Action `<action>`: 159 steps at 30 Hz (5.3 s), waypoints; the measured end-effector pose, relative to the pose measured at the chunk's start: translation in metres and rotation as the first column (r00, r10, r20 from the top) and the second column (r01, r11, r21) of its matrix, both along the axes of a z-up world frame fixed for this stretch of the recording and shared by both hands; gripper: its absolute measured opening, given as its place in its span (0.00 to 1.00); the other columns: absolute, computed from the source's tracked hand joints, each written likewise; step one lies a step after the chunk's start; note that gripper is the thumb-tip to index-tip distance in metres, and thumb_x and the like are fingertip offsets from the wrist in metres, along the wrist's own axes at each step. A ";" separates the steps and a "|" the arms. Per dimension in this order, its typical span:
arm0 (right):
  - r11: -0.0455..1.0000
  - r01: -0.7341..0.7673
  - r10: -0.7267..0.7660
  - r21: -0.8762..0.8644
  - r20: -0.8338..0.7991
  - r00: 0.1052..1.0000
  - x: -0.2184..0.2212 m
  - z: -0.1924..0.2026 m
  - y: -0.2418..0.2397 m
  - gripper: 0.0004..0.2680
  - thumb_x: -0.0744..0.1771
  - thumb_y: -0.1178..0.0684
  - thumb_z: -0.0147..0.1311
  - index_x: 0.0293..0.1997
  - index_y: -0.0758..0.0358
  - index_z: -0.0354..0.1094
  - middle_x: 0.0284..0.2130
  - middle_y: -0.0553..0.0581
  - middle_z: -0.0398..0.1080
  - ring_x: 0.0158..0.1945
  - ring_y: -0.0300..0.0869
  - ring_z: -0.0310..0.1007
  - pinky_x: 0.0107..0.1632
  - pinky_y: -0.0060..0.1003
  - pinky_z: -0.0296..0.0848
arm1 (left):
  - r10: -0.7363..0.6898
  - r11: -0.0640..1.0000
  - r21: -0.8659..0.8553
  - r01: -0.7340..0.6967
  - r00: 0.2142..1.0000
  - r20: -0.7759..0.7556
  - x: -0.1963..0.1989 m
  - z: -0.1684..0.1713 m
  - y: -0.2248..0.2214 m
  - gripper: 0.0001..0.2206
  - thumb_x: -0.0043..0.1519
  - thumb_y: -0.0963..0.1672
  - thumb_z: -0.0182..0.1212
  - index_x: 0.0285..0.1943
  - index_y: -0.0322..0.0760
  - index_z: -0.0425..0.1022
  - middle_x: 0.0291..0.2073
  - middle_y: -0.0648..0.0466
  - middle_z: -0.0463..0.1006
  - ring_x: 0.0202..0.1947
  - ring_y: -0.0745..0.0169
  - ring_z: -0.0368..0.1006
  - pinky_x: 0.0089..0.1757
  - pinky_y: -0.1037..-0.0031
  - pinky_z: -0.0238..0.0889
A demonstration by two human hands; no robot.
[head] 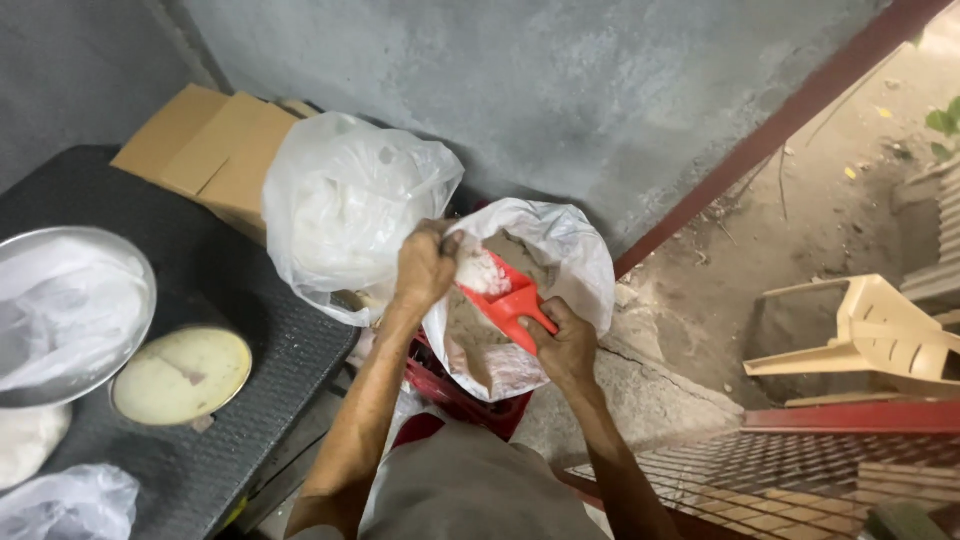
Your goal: Bagging powdered food ingredients from large sacks into smaller plastic bags using a scoop and a mechanical scale.
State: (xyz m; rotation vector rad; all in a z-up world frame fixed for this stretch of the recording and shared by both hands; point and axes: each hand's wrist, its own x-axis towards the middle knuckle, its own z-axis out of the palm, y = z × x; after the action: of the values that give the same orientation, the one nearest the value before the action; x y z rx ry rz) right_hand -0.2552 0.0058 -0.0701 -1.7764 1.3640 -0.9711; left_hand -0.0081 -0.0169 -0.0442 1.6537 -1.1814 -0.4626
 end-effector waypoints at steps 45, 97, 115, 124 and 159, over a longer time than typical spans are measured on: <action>0.993 0.023 -0.025 -0.115 -0.018 1.000 -0.029 0.011 0.029 0.08 0.63 0.52 0.67 0.35 0.63 0.71 0.22 0.56 0.74 0.25 0.36 0.67 0.31 0.34 0.67 | 0.102 0.979 -0.190 -0.071 0.982 0.159 0.017 0.006 0.016 0.12 0.52 0.39 0.69 0.45 0.31 0.83 0.33 0.40 0.82 0.33 0.48 0.79 0.39 0.63 0.72; 0.485 -0.803 0.550 -0.346 -0.593 0.588 0.420 0.196 0.133 0.11 0.60 0.49 0.67 0.43 0.59 0.77 0.28 0.64 0.76 0.33 0.56 0.77 0.39 0.51 0.70 | 0.658 0.679 -0.075 -0.730 0.559 0.505 0.344 0.024 0.314 0.12 0.55 0.44 0.64 0.43 0.31 0.78 0.43 0.36 0.77 0.46 0.32 0.72 0.44 0.46 0.65; 0.020 -0.887 0.067 -0.461 -0.885 0.462 0.484 0.190 0.135 0.06 0.62 0.59 0.55 0.26 0.54 0.76 0.14 0.58 0.71 0.17 0.45 0.69 0.49 0.49 0.62 | 0.412 0.860 -0.151 -0.488 0.838 -0.357 0.356 0.025 0.306 0.15 0.61 0.39 0.63 0.56 0.30 0.70 0.35 0.54 0.74 0.33 0.69 0.67 0.38 0.77 0.65; 0.003 -0.836 0.157 -0.548 -0.826 0.542 0.465 0.197 0.136 0.04 0.63 0.58 0.56 0.29 0.55 0.77 0.14 0.57 0.68 0.19 0.46 0.67 0.45 0.47 0.60 | 0.331 0.852 -0.216 -0.477 0.810 -0.485 0.359 0.023 0.306 0.16 0.61 0.37 0.60 0.58 0.28 0.69 0.36 0.57 0.73 0.32 0.72 0.65 0.37 0.80 0.63; 0.085 -0.855 0.257 -0.511 -0.818 0.515 0.463 0.192 0.149 0.11 0.65 0.61 0.54 0.42 0.46 0.81 0.15 0.54 0.68 0.18 0.42 0.64 0.45 0.45 0.59 | 0.168 0.812 -0.360 -0.459 0.775 -0.609 0.355 0.021 0.313 0.18 0.61 0.36 0.59 0.61 0.26 0.66 0.41 0.53 0.73 0.38 0.71 0.68 0.39 0.83 0.66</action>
State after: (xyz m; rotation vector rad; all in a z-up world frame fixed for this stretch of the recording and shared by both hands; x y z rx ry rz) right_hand 0.2080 0.1552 0.1223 -3.3199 -0.0924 -0.7174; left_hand 0.3470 0.2964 -0.0231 1.1215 -0.4914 -0.3424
